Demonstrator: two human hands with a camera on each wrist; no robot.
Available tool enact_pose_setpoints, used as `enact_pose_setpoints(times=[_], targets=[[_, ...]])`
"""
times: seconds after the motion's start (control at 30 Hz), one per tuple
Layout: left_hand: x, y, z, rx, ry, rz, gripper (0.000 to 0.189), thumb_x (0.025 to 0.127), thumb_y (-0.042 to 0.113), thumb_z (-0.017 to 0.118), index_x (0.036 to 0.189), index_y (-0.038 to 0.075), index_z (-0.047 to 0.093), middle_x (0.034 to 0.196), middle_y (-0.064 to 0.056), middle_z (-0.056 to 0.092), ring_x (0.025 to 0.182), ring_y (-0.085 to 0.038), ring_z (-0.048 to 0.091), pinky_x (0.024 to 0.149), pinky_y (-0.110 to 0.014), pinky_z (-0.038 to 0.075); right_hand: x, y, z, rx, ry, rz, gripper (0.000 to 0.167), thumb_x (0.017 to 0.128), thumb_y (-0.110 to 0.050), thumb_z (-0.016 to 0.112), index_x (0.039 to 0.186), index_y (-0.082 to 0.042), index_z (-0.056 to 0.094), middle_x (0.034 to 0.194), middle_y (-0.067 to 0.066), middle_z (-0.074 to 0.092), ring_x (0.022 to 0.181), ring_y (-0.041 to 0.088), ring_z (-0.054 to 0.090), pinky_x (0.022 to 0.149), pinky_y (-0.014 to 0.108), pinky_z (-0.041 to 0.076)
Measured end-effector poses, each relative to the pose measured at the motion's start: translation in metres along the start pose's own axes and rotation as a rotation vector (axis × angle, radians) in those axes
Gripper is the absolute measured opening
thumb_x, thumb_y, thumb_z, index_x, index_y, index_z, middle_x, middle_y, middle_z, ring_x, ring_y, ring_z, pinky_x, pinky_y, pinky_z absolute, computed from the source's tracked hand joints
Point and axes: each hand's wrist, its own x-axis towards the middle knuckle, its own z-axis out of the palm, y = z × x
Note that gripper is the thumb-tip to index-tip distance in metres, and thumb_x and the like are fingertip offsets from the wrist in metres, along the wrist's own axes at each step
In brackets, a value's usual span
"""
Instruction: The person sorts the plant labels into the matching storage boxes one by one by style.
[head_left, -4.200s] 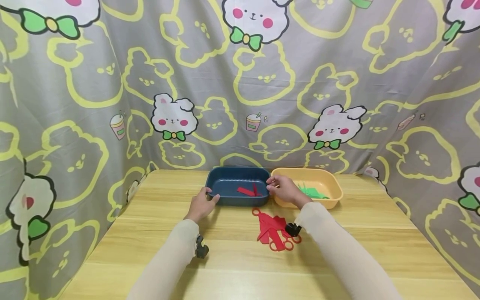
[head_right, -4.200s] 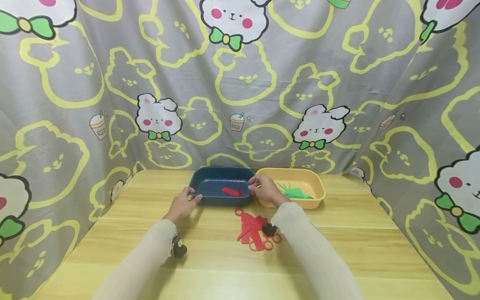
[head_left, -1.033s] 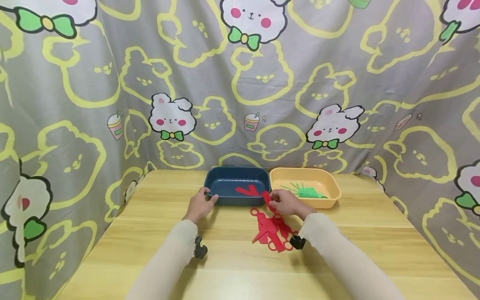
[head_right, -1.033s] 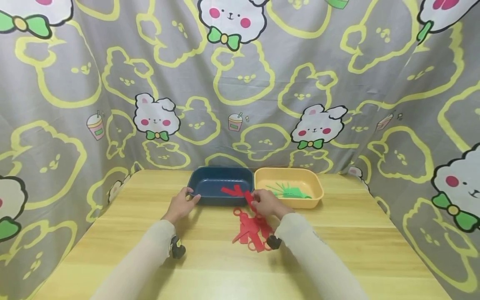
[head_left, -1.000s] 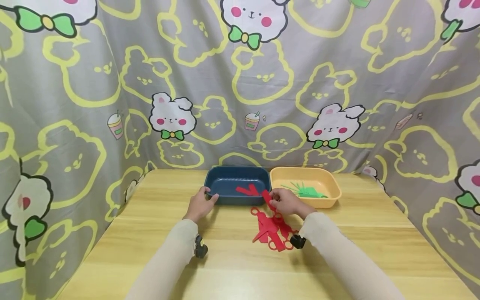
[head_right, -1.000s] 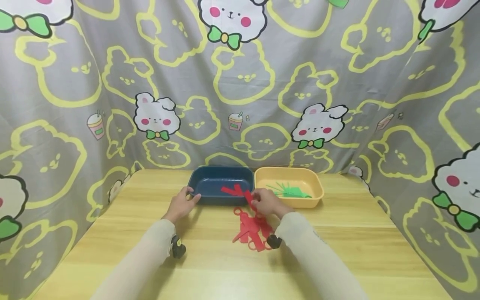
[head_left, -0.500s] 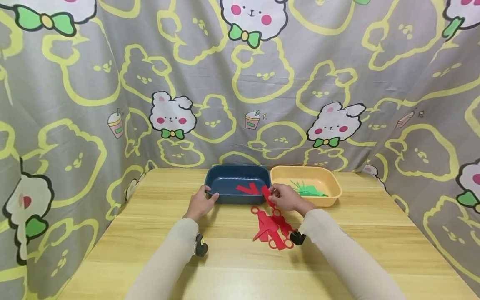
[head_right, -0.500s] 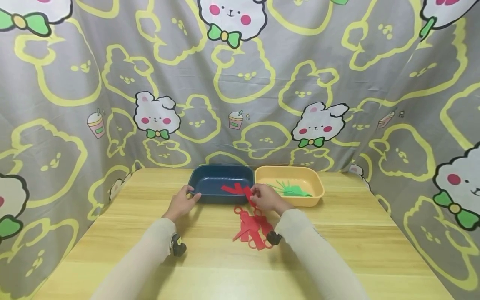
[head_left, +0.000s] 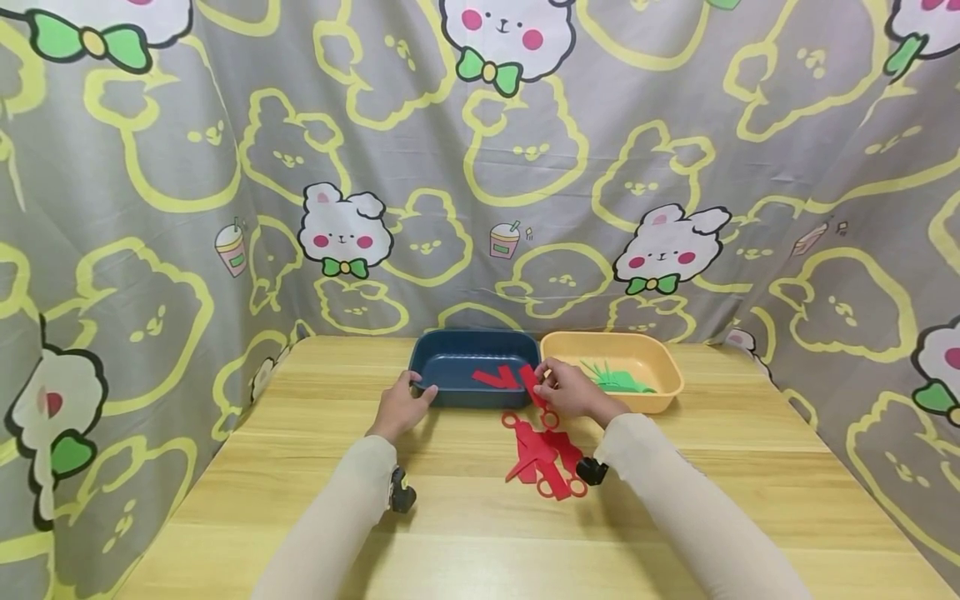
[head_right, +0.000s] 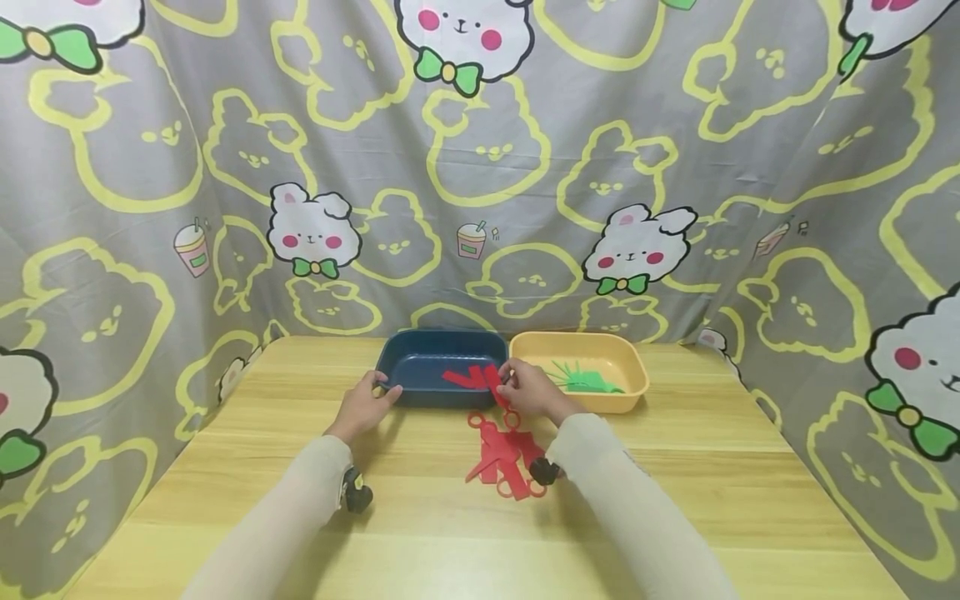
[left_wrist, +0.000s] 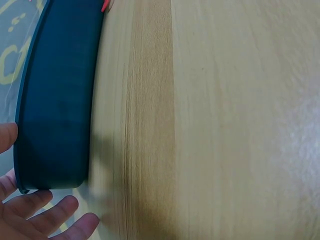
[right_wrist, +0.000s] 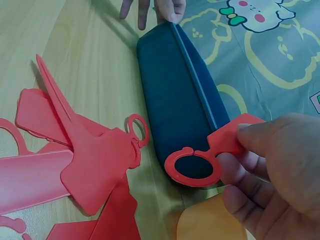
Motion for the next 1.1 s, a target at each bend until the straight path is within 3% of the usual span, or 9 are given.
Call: enact_pose_setpoints(times=[0.67,1.1], targets=[[-0.003,0.002,-0.002,0.0,-0.003,-0.002,0.045,0.097,0.035,0.058,0.127,0.004,0.048,0.113,-0.023,0.06,0.101,-0.037,0.056,0.091,-0.05,0.043,0.008,-0.005,-0.005,-0.038,0.039,-0.037,0.015,0.095,-0.009,0.062,0.105,-0.001,0.054,0.076,0.006,0.059,0.06,0.015,0.06,0.062,0.031,0.047],[-0.002,0.001,0.0,-0.001,0.0,-0.007,0.045,0.096,0.035,0.058,0.127,0.004,0.048,0.109,-0.022,0.061,0.101,-0.038,0.056,0.09,-0.051,0.043,0.014,-0.008,-0.003,-0.012,0.089,0.001,0.019,0.094,-0.01,0.064,0.108,-0.001,0.054,0.077,0.006,0.059,0.062,0.016,0.061,0.062,0.03,0.048]])
